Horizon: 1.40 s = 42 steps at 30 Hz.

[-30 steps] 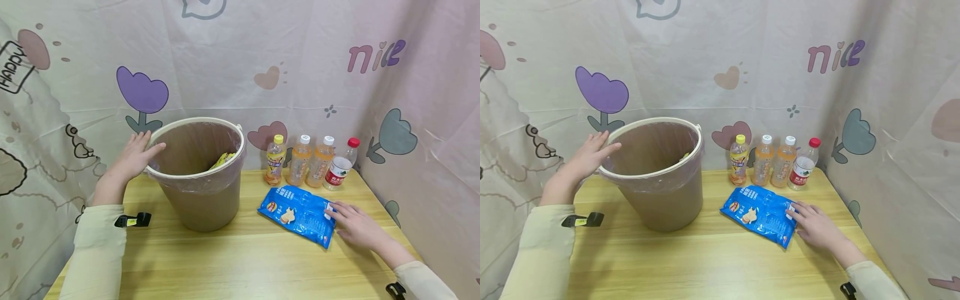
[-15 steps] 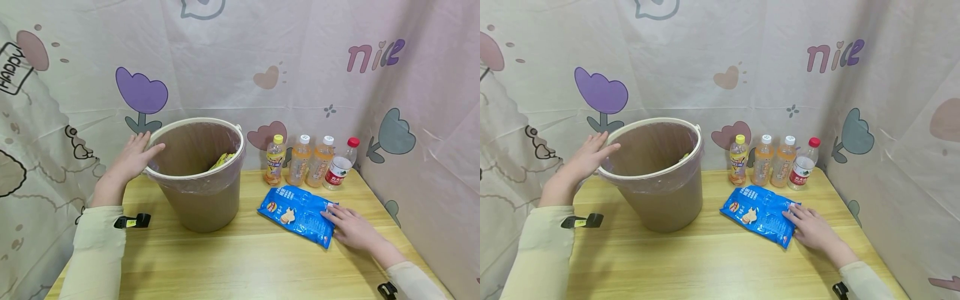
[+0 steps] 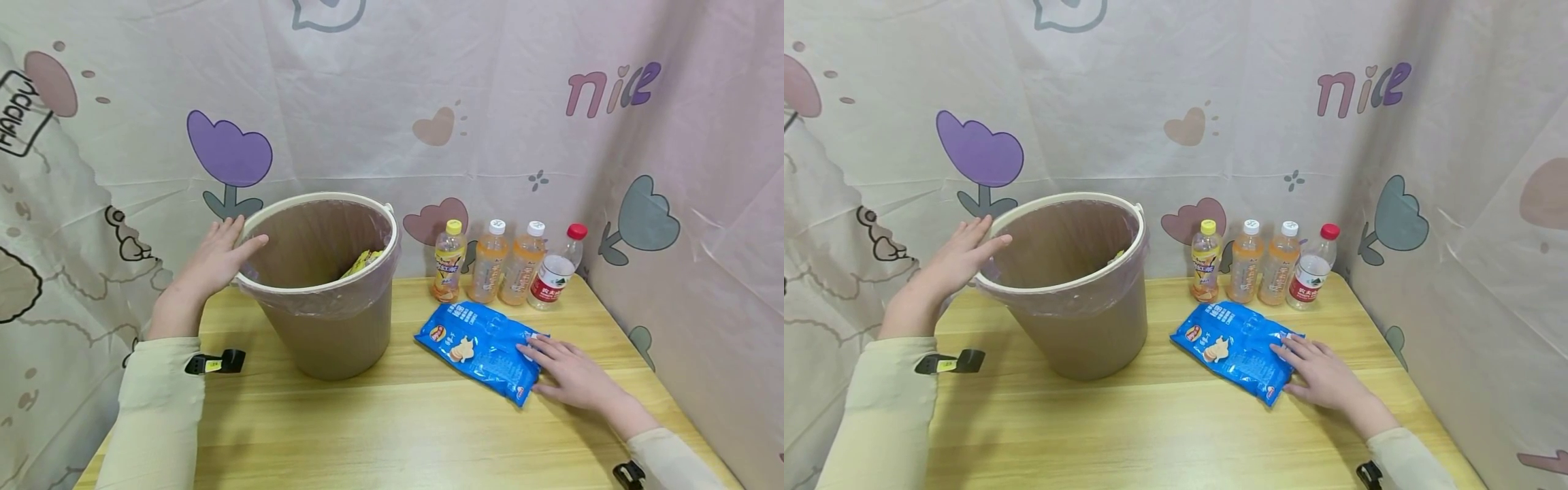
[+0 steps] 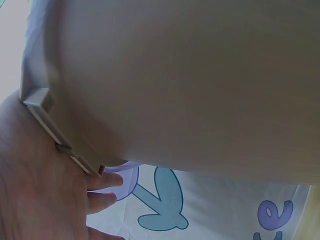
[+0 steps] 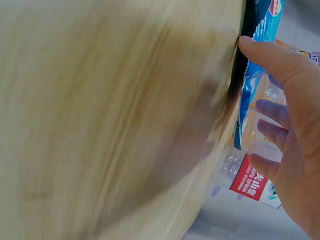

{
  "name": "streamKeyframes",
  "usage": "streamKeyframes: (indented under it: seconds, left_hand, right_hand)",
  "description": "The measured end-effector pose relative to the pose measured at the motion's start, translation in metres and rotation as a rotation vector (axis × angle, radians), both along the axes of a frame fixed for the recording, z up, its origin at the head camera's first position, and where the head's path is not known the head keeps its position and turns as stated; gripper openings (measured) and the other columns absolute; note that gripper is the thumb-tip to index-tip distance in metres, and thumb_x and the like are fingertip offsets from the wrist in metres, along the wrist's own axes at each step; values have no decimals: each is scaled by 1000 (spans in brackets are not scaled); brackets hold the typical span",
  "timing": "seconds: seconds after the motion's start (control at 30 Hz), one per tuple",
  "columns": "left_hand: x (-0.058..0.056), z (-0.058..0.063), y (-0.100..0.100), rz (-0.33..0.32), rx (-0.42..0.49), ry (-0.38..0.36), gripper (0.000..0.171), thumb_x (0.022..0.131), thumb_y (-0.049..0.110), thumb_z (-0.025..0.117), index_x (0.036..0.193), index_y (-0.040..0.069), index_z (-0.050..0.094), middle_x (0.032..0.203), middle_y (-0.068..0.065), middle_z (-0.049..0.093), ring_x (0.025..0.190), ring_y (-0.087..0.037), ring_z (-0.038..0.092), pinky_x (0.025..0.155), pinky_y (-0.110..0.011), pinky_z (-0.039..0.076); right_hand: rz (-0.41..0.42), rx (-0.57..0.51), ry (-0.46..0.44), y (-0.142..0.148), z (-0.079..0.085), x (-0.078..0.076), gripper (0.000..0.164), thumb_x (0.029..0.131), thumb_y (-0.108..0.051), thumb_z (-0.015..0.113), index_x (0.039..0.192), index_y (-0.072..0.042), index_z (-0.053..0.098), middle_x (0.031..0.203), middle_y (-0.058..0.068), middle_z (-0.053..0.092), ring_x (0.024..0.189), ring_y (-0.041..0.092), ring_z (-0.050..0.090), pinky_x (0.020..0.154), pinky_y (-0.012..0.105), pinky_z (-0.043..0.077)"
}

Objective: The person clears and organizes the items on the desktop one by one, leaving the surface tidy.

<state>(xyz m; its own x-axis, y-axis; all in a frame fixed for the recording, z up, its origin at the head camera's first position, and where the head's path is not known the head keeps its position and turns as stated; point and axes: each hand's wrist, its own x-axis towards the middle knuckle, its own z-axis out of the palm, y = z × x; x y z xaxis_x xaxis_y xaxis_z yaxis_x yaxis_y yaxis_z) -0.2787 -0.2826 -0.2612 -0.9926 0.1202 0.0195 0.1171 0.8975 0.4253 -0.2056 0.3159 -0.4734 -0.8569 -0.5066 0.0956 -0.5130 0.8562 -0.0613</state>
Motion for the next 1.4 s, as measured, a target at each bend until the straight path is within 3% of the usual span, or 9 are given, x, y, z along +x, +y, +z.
streamKeyframes:
  seconds: [0.33,0.8,1.0,1.4]
  left_hand:
    - [0,0,0,-1,6,-6,86,99,62,24,155,3,-5,160,-26,-10,146,-46,-18,115,-70,-2]
    - [0,0,0,1,15,-1,86,100,62,24,155,2,-5,161,-25,-8,147,-47,-17,115,-70,-1]
    - [-1,0,0,2,19,-7,86,99,62,24,155,3,-5,161,-24,-9,147,-47,-18,115,-70,-2]
    - [-1,-2,0,-1,45,1,86,100,61,26,155,2,-4,161,-23,-10,146,-47,-18,115,-69,-3]
  right_hand:
    - [37,6,-10,-9,0,-1,72,83,-42,74,146,-22,46,149,12,48,138,39,43,108,64,36]
    - [158,41,41,-26,2,-5,69,84,-35,75,146,-23,47,150,9,48,138,37,45,108,62,37]
    - [192,49,12,-33,1,-9,65,85,-22,72,145,-24,47,147,8,51,134,36,49,107,62,40]
    - [219,42,-36,-38,-1,-11,53,89,-19,68,140,-23,54,135,6,63,124,30,59,105,58,44]
